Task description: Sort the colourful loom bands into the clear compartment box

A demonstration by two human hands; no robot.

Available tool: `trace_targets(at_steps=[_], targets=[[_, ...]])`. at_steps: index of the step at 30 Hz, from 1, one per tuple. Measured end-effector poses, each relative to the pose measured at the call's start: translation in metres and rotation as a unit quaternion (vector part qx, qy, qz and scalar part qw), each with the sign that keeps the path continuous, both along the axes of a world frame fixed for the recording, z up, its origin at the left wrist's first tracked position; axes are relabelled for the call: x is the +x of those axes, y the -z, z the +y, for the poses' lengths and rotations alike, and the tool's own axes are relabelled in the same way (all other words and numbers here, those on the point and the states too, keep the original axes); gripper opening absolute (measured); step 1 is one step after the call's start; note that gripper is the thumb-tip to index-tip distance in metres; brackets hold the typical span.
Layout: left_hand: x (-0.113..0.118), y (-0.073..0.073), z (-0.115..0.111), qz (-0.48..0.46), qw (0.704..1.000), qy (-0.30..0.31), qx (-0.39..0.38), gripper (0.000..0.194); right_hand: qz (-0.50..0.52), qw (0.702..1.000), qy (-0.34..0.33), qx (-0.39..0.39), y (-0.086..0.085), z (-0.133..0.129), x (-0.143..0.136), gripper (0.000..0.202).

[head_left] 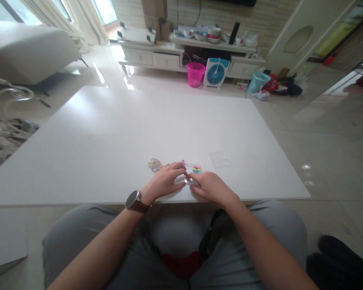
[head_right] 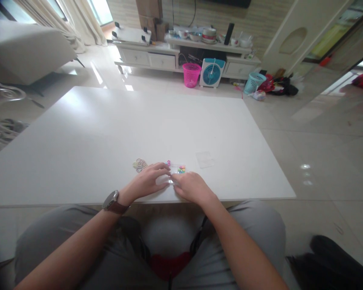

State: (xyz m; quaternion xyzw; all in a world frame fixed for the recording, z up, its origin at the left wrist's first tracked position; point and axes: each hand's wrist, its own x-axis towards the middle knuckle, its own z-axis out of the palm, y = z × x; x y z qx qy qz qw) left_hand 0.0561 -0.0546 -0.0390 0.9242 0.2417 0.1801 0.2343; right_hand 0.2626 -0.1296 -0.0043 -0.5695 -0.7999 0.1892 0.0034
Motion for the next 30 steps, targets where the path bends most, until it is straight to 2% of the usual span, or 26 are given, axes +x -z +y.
trace_targets(at_steps=[12,24,30], targets=[[0.0006,-0.0001,-0.0003,0.004,1.000,-0.002,-0.004,0.020,-0.023,1.000,0.011,-0.005,-0.0027,0.0003,-0.0031,0.022],[0.0005,-0.0009,0.0002,0.012,1.000,0.000,-0.001,0.016,-0.007,1.000,-0.022,-0.005,-0.0038,0.0002,-0.0028,0.026],[0.0004,-0.0003,0.0002,0.016,1.000,-0.002,0.000,0.021,-0.015,0.999,-0.030,-0.014,-0.0031,0.0006,-0.0028,0.023]])
